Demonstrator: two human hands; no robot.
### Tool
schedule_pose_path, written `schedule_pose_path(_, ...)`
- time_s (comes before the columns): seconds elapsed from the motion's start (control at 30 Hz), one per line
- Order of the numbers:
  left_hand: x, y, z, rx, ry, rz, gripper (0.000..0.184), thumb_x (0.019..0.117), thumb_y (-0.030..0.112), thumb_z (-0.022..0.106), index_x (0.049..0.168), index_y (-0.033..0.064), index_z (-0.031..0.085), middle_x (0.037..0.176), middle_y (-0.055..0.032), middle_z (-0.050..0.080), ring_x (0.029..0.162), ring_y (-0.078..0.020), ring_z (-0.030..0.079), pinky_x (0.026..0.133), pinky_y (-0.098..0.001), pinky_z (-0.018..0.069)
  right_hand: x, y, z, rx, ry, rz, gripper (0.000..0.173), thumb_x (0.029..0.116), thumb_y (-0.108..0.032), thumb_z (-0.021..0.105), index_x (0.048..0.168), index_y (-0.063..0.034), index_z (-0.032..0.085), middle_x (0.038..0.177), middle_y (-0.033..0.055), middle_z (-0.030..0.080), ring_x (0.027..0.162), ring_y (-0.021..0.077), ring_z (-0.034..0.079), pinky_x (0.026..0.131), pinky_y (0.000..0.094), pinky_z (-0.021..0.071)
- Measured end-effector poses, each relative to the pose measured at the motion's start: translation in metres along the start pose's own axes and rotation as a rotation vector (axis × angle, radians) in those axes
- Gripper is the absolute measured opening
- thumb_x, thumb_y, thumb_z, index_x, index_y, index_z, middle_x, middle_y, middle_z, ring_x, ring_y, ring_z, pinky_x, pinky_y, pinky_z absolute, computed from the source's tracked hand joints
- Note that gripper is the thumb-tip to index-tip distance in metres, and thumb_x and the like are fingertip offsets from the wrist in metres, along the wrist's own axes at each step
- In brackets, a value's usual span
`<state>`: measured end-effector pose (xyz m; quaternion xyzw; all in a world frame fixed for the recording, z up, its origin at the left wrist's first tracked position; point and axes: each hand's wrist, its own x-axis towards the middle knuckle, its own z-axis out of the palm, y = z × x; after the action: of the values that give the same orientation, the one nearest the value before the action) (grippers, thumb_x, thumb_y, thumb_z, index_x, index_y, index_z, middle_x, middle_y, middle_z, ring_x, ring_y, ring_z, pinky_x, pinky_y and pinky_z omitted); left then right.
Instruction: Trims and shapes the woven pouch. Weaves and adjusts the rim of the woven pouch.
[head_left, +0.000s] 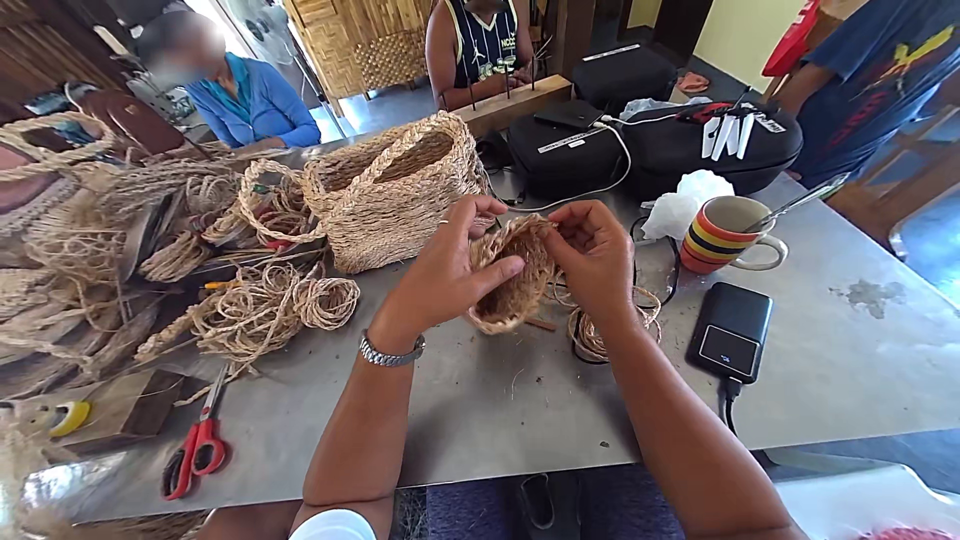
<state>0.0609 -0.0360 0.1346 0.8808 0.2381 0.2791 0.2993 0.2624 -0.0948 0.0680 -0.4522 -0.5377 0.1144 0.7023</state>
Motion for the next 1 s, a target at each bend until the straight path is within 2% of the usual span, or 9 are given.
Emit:
schedule_pose_path(0.13, -0.001, -0.006, -0.006, 0.294, 0.069, 0.013, 0.036, 0.0978, 0.003, 0.057, 0.133, 0.0117, 0.058, 0.131, -0.0057, 0.065, 0.109, -0.0178, 0.069, 0.091, -0.0411, 0.0588, -0.003, 0.009, 0.007, 0.05, -0.02, 0.076, 0.021, 0.092, -0.004, 0.073, 0.11, 0.0007, 0.063, 0.099, 0.0091, 0.07, 0.087, 0.0142, 0.072, 0.078, 0.0301, 0.0635)
schedule_pose_path(0.27, 0.016, -0.034, 0.005, 0.455, 0.181, 0.026, 0.026, 0.0993, 0.001, 0.048, 0.123, 0.0065, 0.057, 0.112, -0.0124, 0.068, 0.098, -0.0299, 0.069, 0.084, -0.0532, 0.0567, -0.005, 0.017, 0.01, 0.041, -0.114, 0.206, 0.026, 0.0936, -0.013, 0.075, 0.114, -0.0013, 0.064, 0.102, 0.0082, 0.072, 0.089, 0.0144, 0.073, 0.08, 0.0312, 0.0638)
schedule_pose_path(0.4, 0.019, -0.027, 0.017, 0.641, 0.254, 0.05, 0.021, 0.0968, 0.003, 0.049, 0.103, 0.0122, 0.068, 0.124, -0.0083, 0.063, 0.119, -0.033, 0.055, 0.095, -0.0537, 0.0457, -0.004, 0.023, 0.006, 0.07, -0.084, 0.316, 0.023, 0.0974, -0.019, 0.072, 0.112, -0.0017, 0.067, 0.096, 0.0078, 0.074, 0.082, 0.0156, 0.073, 0.076, 0.0332, 0.0639)
schedule_pose_path(0.47, 0.014, -0.014, 0.026, 0.669, 0.295, 0.077, 0.019, 0.0971, 0.004, 0.054, 0.103, 0.0099, 0.071, 0.127, -0.014, 0.058, 0.117, -0.0372, 0.052, 0.094, -0.0524, 0.0444, -0.004, 0.026, 0.006, 0.123, -0.07, 0.344, 0.021, 0.0963, -0.015, 0.073, 0.111, -0.0008, 0.067, 0.096, 0.0088, 0.073, 0.082, 0.0165, 0.073, 0.077, 0.034, 0.0642)
schedule_pose_path(0.57, 0.002, 0.007, 0.045, 0.578, 0.216, 0.051, 0.016, 0.1011, 0.005, 0.055, 0.106, 0.0013, 0.07, 0.112, -0.0185, 0.063, 0.101, -0.0342, 0.065, 0.087, -0.0478, 0.0565, -0.005, 0.025, 0.009, 0.156, -0.08, 0.335, 0.02, 0.0942, -0.011, 0.074, 0.108, 0.001, 0.066, 0.093, 0.0094, 0.073, 0.08, 0.0157, 0.073, 0.077, 0.0328, 0.0647)
schedule_pose_path(0.63, -0.001, 0.008, 0.056, 0.588, 0.131, -0.032, 0.016, 0.1016, 0.007, 0.056, 0.105, -0.0012, 0.069, 0.101, -0.0195, 0.065, 0.095, -0.0346, 0.067, 0.084, -0.0487, 0.0567, -0.007, 0.025, 0.011, 0.122, -0.103, 0.315, 0.019, 0.0935, -0.01, 0.075, 0.106, 0.0009, 0.066, 0.092, 0.0091, 0.073, 0.079, 0.0153, 0.073, 0.076, 0.0325, 0.0647)
schedule_pose_path(0.77, 0.004, -0.006, 0.06, 0.73, 0.052, -0.184, 0.02, 0.103, 0.013, 0.054, 0.106, 0.0018, 0.07, 0.101, -0.0176, 0.069, 0.106, -0.0367, 0.065, 0.091, -0.052, 0.0525, -0.012, 0.032, 0.019, 0.079, -0.159, 0.316, 0.015, 0.0947, -0.01, 0.074, 0.102, 0.0014, 0.067, 0.092, 0.0099, 0.074, 0.081, 0.0167, 0.075, 0.078, 0.0341, 0.0657)
schedule_pose_path(0.87, -0.004, -0.024, 0.06, 0.779, 0.184, -0.231, 0.022, 0.1011, 0.016, 0.055, 0.109, 0.009, 0.074, 0.102, -0.0129, 0.072, 0.105, -0.036, 0.063, 0.093, -0.0579, 0.0436, -0.018, 0.026, 0.026, 0.015, -0.213, 0.338, 0.015, 0.0977, -0.013, 0.071, 0.104, 0.0001, 0.069, 0.094, 0.0094, 0.075, 0.083, 0.016, 0.075, 0.08, 0.0342, 0.0655)
schedule_pose_path(1.0, -0.014, -0.044, 0.066, 0.684, 0.263, -0.274, 0.019, 0.0994, 0.023, 0.062, 0.107, 0.0105, 0.075, 0.107, -0.0125, 0.072, 0.107, -0.0347, 0.065, 0.1, -0.0604, 0.0424, -0.028, 0.021, 0.034, -0.082, -0.305, 0.371, 0.017, 0.0974, -0.015, 0.072, 0.105, -0.001, 0.067, 0.094, 0.0095, 0.074, 0.082, 0.0157, 0.074, 0.08, 0.036, 0.0637)
